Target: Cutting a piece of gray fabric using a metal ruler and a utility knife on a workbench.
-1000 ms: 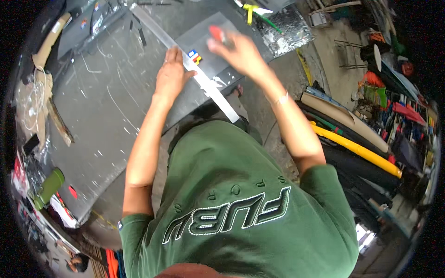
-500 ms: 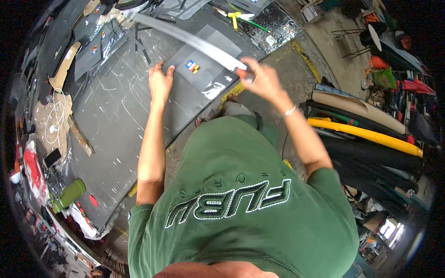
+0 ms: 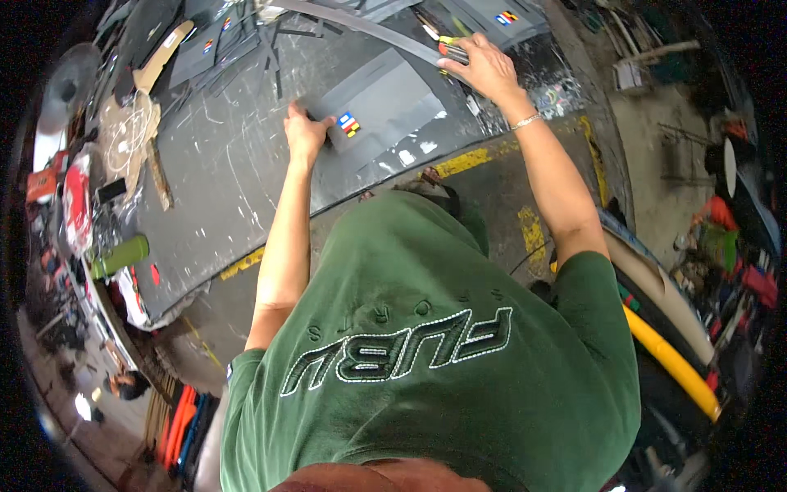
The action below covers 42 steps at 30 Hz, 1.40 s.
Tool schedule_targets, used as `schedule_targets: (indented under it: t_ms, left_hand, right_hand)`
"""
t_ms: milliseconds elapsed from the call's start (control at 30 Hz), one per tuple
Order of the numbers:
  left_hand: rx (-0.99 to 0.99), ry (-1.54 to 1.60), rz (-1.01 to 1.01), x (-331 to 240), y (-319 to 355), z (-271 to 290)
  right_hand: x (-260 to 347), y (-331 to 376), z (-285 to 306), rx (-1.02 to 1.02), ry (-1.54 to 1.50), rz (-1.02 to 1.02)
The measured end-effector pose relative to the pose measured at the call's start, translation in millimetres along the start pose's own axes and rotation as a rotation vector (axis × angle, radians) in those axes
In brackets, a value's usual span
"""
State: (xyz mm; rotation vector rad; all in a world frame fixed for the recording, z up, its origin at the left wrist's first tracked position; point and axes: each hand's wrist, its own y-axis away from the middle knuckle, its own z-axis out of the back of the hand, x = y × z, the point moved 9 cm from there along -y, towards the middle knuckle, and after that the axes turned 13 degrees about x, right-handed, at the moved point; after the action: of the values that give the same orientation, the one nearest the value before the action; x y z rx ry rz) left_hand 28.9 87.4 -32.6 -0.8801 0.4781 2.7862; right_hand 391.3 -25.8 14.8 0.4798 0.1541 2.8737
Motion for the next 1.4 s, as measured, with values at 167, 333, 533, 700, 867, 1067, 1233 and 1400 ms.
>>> schedule_targets:
  t_ms: [167,333,533,700,867,1067,1233,1400]
  left_hand:
    - [0.171,0.374,0.083,50.4,-2.5,-0.1]
    - [0.327,0.88,0.042,57.6,-0.3,6.0]
    - [0.376,1.002,0.016,45.0,-11.9,7.5]
    - [0.519,1.04,-0.094,42.8,-15.3,10.5]
    - [0.537,1.014,-0.087,40.7,-18.2,11.7]
    - [0.494,0.833,-0.155,44.0,-25.5,12.0]
    - [0.417,0.735,-0.185,43.3,-29.7,11.5]
    - [0.434,0.646,-0.1,56.3,-33.5,8.1]
  right_hand:
    - [41.6,-24.5,-7.8,-0.225,0.1,0.142]
    - [165.3,-23.3,-44.4,-0.049,-0.373,0.547]
    - [232.9,-41.3,-78.1,-0.039,-0.341,0.596]
    - [247.1,-58.0,-87.6,0.107,-0.219,0.603]
    - [245.0,-71.7,-99.4,0.227,-0.255,0.574]
    - [237.0,-87.4,-119.5,0.422,-0.491,0.415]
    - [231.3,-99.3,-133.9,0.583,-0.657,0.337]
    - [233.5,-98.6,-135.6,0.637,-0.655,0.394]
